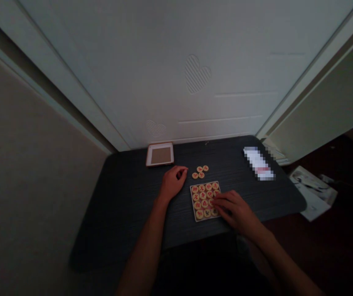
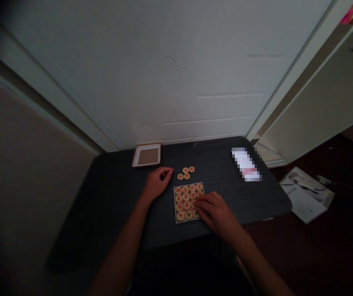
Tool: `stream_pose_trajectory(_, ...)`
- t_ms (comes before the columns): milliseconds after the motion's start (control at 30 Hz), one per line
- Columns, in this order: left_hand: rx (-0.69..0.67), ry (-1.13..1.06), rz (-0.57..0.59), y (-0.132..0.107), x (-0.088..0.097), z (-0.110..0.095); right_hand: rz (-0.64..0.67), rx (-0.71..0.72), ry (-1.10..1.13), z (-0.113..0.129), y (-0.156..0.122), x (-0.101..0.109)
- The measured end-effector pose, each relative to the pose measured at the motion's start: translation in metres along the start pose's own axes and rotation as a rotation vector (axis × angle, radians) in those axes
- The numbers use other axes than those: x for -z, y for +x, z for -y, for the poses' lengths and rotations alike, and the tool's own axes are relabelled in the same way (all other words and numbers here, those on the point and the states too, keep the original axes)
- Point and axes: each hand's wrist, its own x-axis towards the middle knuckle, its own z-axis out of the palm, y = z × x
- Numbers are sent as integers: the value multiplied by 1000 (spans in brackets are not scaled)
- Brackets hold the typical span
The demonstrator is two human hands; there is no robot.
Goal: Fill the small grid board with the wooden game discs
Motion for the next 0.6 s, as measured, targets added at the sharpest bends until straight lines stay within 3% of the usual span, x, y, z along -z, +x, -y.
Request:
stream_pose_trajectory(133, 1, -3, -6, 0, -1, 0, 56, 0, -33, 1, -1, 4)
stream_pose_trajectory(600, 6, 7, 1, 0, 1, -1, 5, -70, -106, -2, -2, 1)
